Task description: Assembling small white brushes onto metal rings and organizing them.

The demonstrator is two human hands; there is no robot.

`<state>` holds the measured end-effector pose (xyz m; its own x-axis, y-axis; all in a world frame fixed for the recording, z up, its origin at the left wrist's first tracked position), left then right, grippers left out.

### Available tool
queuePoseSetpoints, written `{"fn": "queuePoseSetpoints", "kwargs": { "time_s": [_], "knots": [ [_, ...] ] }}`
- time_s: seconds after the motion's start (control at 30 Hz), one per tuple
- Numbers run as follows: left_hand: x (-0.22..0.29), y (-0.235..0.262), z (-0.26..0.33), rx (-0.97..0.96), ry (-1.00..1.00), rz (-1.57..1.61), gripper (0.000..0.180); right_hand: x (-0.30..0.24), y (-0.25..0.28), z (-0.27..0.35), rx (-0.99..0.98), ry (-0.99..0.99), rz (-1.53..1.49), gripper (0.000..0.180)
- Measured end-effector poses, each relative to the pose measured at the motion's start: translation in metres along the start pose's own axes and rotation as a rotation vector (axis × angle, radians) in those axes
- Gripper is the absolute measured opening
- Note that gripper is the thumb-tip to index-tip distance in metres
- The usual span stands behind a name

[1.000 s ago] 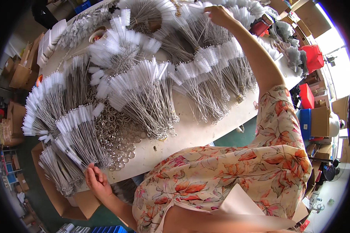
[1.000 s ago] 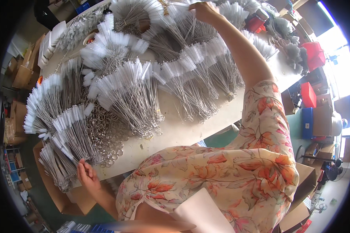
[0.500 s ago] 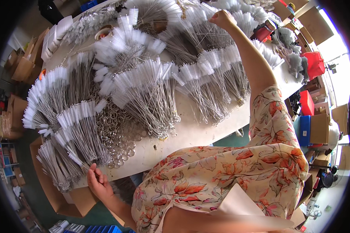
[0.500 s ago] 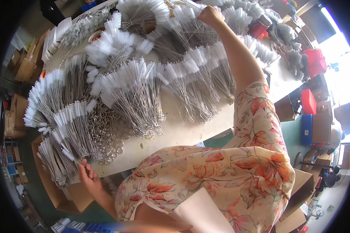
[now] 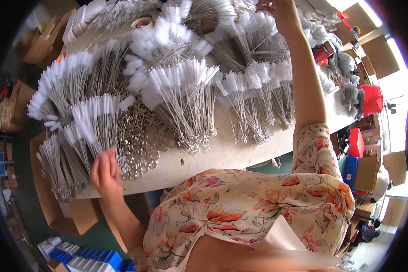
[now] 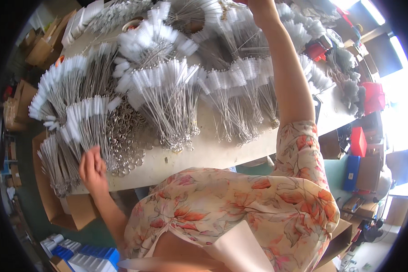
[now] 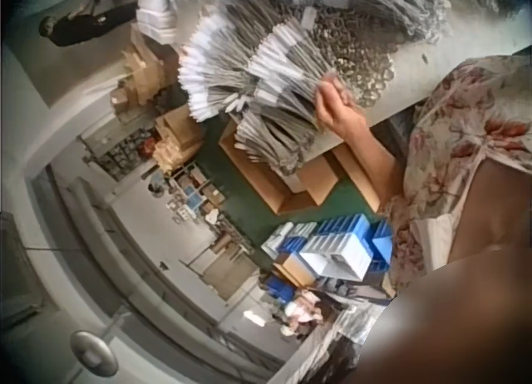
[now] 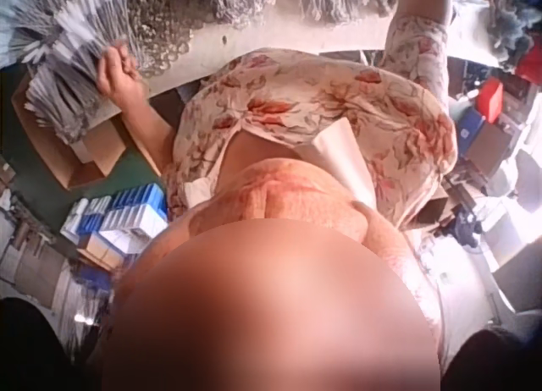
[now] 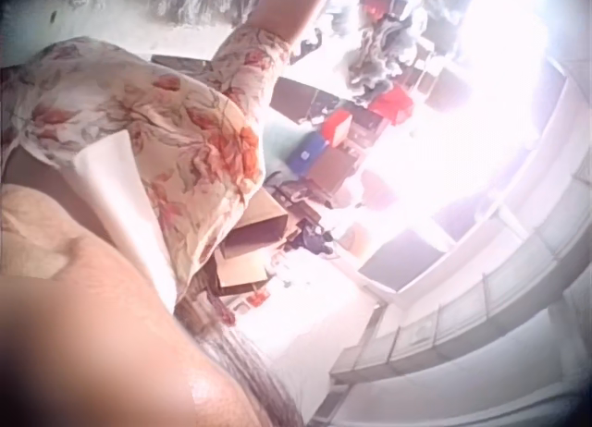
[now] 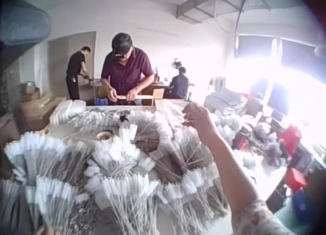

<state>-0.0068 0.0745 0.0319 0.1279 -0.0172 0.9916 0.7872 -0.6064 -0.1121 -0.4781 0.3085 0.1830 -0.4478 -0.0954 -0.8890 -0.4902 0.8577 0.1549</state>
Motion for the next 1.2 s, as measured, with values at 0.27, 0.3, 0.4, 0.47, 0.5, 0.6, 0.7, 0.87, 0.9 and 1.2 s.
{"fn": "queuePoseSetpoints", "kwargs": {
  "time_s": [0.27, 0.3, 0.4, 0.47, 0.5, 0.6, 0.7, 0.87, 0.9, 1.2],
  "knots": [
    [0.064, -0.147, -0.033, -0.385, -0.526, -0.121, 0.025, -0.053, -0.223, 0.157, -0.444, -0.247, -0.559, 0.025],
    [0.058, -0.149, -0.035, -0.319, -0.500, -0.257, 0.022, -0.049, -0.240, 0.177, -0.520, -0.370, -0.510, 0.026],
    [0.053, -0.126, -0.036, -0.235, -0.714, -0.079, 0.016, -0.063, -0.237, 0.190, -0.344, -0.084, -0.602, 0.030],
    [0.066, -0.097, -0.027, 0.024, -0.926, -0.050, 0.005, -0.046, -0.217, 0.184, -0.199, 0.093, -0.262, 0.033],
    [0.073, -0.088, -0.014, 0.055, -0.983, -0.035, 0.005, -0.035, -0.212, 0.185, -0.207, 0.104, -0.029, 0.035],
    [0.056, -0.102, 0.007, -0.210, -0.960, -0.129, 0.011, 0.006, -0.247, 0.217, -0.375, -0.448, -0.685, 0.030],
    [0.035, -0.106, 0.024, -0.177, -1.068, -0.396, 0.021, 0.012, -0.269, 0.232, -0.248, -0.683, -1.096, 0.019],
    [0.058, -0.075, 0.023, -0.196, -1.175, -0.543, 0.046, -0.005, -0.259, 0.237, -0.536, -0.678, -1.115, 0.018],
    [0.069, -0.061, 0.017, -0.165, -1.164, -0.495, 0.057, -0.009, -0.254, 0.240, -0.593, -0.641, -0.892, 0.019],
    [0.012, -0.073, 0.029, -0.698, -0.362, 0.009, 0.062, -0.025, -0.268, 0.287, -0.872, -0.330, -0.192, 0.013]
  ]
}}
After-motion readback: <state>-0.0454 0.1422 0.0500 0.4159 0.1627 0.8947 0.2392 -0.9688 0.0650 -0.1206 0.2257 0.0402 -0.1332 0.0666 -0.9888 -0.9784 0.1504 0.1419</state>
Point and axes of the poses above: each hand's wrist, its own z-axis away from the middle knuckle, its own y-axis out of the back of the hand, x = y × z, the point moved 7 cm from there along -z, towards the middle knuckle, and after that the axes turned 2 degrees about -y, right-handed, at the moved point
